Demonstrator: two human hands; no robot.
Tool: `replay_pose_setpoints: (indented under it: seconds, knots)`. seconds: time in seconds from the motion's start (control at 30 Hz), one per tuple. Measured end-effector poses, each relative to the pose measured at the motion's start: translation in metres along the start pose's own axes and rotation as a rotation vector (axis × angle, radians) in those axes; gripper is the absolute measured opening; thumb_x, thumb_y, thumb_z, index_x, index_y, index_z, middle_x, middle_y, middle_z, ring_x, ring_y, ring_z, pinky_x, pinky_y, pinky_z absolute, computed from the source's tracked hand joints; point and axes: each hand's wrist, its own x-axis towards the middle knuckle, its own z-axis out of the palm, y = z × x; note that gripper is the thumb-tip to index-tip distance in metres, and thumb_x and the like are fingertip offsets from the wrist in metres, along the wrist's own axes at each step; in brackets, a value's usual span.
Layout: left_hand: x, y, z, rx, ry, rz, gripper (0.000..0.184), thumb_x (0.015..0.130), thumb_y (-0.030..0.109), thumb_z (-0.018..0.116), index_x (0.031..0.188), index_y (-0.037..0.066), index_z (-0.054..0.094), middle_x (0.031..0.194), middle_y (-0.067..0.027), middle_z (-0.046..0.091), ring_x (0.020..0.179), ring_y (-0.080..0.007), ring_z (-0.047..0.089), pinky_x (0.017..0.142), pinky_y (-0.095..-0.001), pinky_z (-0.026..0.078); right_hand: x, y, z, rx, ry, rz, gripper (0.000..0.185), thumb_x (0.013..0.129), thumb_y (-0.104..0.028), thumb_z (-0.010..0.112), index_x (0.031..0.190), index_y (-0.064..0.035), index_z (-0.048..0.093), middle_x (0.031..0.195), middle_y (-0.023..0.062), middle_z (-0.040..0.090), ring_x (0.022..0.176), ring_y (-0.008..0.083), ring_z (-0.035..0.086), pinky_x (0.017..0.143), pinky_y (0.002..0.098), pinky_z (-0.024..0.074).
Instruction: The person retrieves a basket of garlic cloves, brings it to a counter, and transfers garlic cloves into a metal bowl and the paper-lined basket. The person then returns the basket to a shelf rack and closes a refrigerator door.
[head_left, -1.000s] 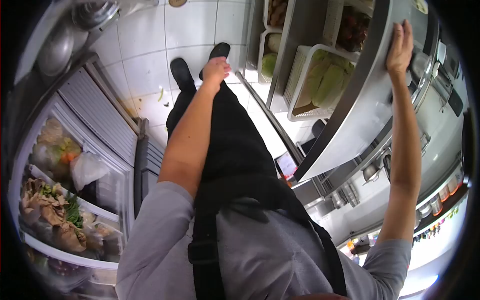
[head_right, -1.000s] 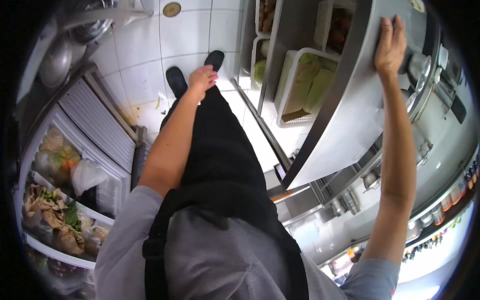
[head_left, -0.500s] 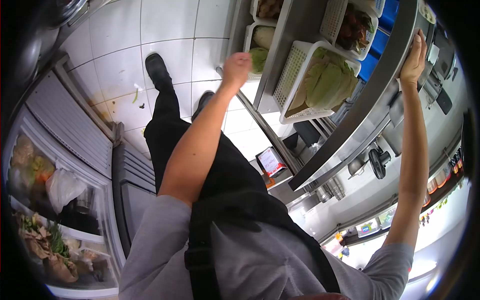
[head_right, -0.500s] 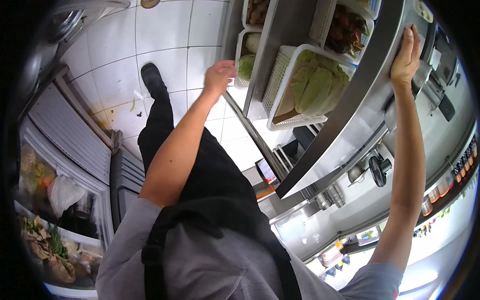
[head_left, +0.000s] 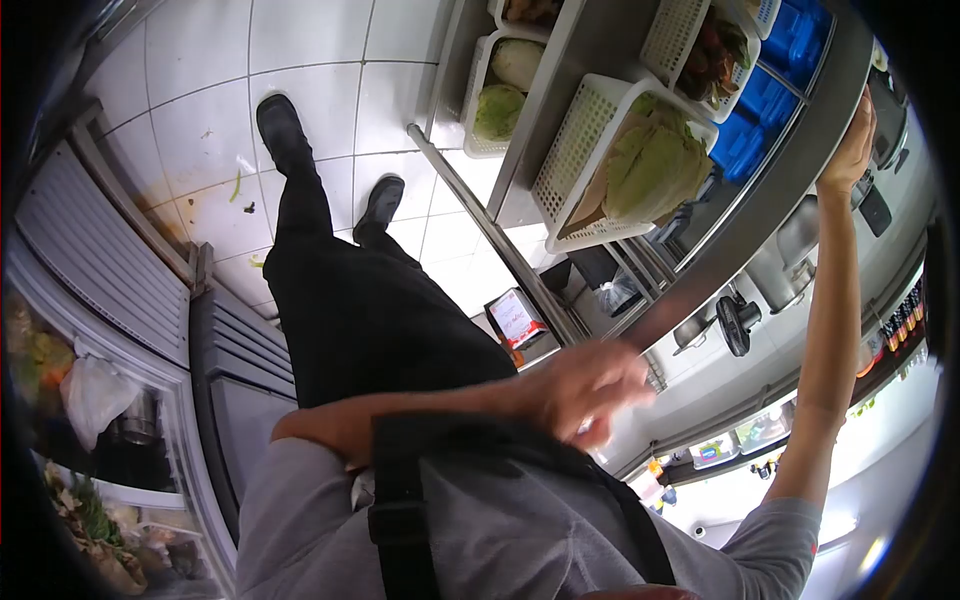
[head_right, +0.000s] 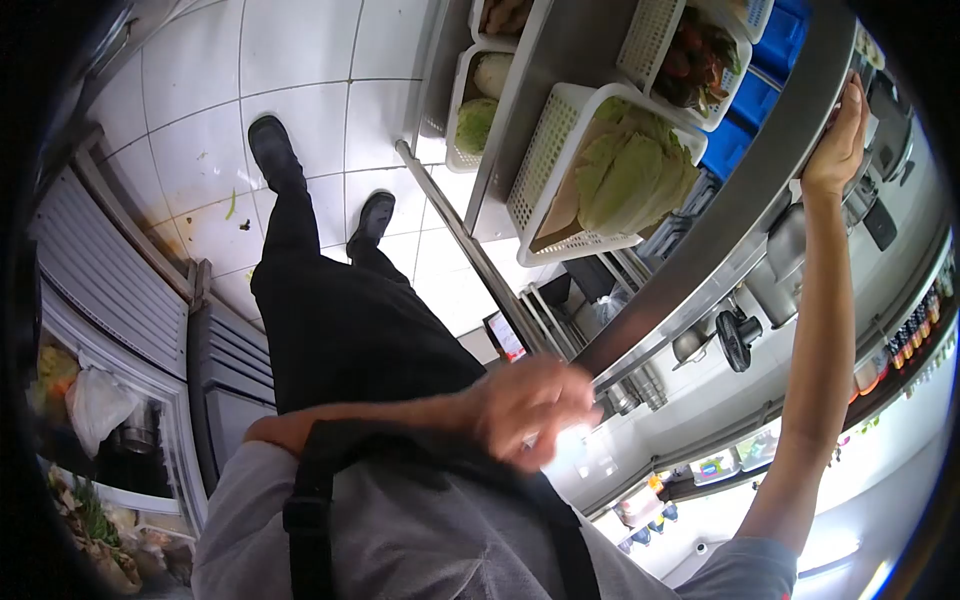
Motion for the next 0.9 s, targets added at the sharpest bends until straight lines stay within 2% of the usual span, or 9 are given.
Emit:
replay_pose_setpoints:
  seconds: [0.07, 0.23, 0.27, 0.37, 0.4, 0.7, 0.77, 0.83, 0.9]
  knots:
    - [-0.015, 0.025, -0.013, -0.052, -0.104, -0.045, 0.062, 0.068, -0.005, 0.063, 0.129, 0.001, 0.056, 0.114, -0.0165, 0.059, 0.098, -0.0326, 0.063, 0.081, -0.0432, 0.053, 0.001, 0.009, -0.003, -0.082, -0.017, -0.106, 0.052, 0.108, -0.040, 0.046, 0.141, -0.0011, 0.055, 0.105, 0.0024, 0.068, 0.084, 0.0077, 0.058, 0.076, 0.0204, 0.0475]
    - [-0.012, 0.060, -0.057, -0.094, -0.423, -0.200, 0.074, 0.067, -0.002, 0.069, 0.138, 0.002, 0.052, 0.125, -0.0191, 0.054, 0.110, -0.0334, 0.059, 0.094, -0.0454, 0.049, 0.002, -0.010, 0.000, 0.006, 0.021, 0.113, 0.052, 0.108, -0.039, 0.045, 0.142, -0.0006, 0.053, 0.114, 0.0052, 0.068, 0.099, 0.0101, 0.062, 0.088, 0.0230, 0.0485]
    - [-0.007, 0.063, -0.058, -0.115, -0.470, -0.216, 0.070, 0.076, 0.002, 0.069, 0.143, 0.003, 0.048, 0.128, -0.0191, 0.052, 0.118, -0.0327, 0.055, 0.099, -0.0445, 0.045, 0.001, 0.004, -0.002, -0.020, 0.018, 0.052, 0.053, 0.108, -0.039, 0.045, 0.143, -0.0003, 0.053, 0.116, 0.0062, 0.067, 0.102, 0.0112, 0.062, 0.091, 0.0238, 0.0485]
    - [0.011, 0.070, -0.046, 0.032, -0.496, -0.046, 0.058, 0.088, 0.007, 0.061, 0.143, 0.004, 0.047, 0.126, -0.0182, 0.052, 0.117, -0.0323, 0.056, 0.100, -0.0435, 0.045, 0.000, 0.016, -0.005, -0.102, 0.011, -0.030, 0.050, 0.108, -0.034, 0.044, 0.142, 0.0003, 0.052, 0.122, 0.0096, 0.065, 0.108, 0.0164, 0.060, 0.095, 0.0276, 0.0473]
    - [0.015, 0.070, -0.039, 0.040, -0.476, -0.002, 0.047, 0.095, 0.012, 0.052, 0.142, 0.003, 0.047, 0.125, -0.0178, 0.053, 0.114, -0.0317, 0.056, 0.097, -0.0429, 0.046, 0.000, 0.017, -0.007, -0.140, 0.000, -0.071, 0.048, 0.108, -0.033, 0.044, 0.142, 0.0005, 0.052, 0.124, 0.0108, 0.064, 0.110, 0.0182, 0.060, 0.097, 0.0289, 0.0469]
    - [0.016, 0.058, 0.011, 0.176, -0.171, 0.022, 0.026, 0.096, 0.014, 0.057, 0.118, 0.000, 0.060, 0.110, -0.0149, 0.055, 0.101, -0.0282, 0.058, 0.083, -0.0412, 0.050, 0.012, 0.041, -0.013, -0.406, -0.058, -0.531, 0.040, 0.108, -0.019, 0.043, 0.141, 0.0021, 0.051, 0.142, 0.0209, 0.056, 0.129, 0.0340, 0.055, 0.110, 0.0402, 0.0432]
    - [0.015, 0.033, 0.005, -0.114, -0.110, -0.390, 0.024, 0.089, 0.008, 0.063, 0.112, 0.001, 0.061, 0.108, -0.0142, 0.056, 0.102, -0.0300, 0.059, 0.083, -0.0421, 0.051, 0.013, 0.036, -0.014, -0.428, -0.071, -0.572, 0.039, 0.105, -0.014, 0.049, 0.141, 0.0019, 0.049, 0.142, 0.0217, 0.056, 0.128, 0.0363, 0.055, 0.109, 0.0412, 0.0445]
    - [0.014, -0.005, -0.040, 0.264, -0.028, -0.121, 0.032, 0.078, -0.001, 0.067, 0.109, 0.002, 0.060, 0.107, -0.0139, 0.057, 0.101, -0.0326, 0.060, 0.083, -0.0435, 0.052, 0.014, 0.039, -0.016, -0.464, -0.084, -0.550, 0.041, 0.102, -0.010, 0.055, 0.141, 0.0018, 0.048, 0.142, 0.0230, 0.056, 0.127, 0.0387, 0.056, 0.108, 0.0421, 0.0457]
    - [-0.018, -0.045, -0.082, 0.350, 0.238, -0.489, 0.042, 0.071, -0.009, 0.063, 0.111, 0.002, 0.060, 0.104, -0.0164, 0.060, 0.094, -0.0372, 0.063, 0.082, -0.0438, 0.052, 0.013, 0.033, -0.013, -0.445, -0.065, -0.599, 0.042, 0.101, -0.011, 0.056, 0.141, 0.0014, 0.048, 0.142, 0.0239, 0.056, 0.126, 0.0395, 0.056, 0.108, 0.0422, 0.0456]
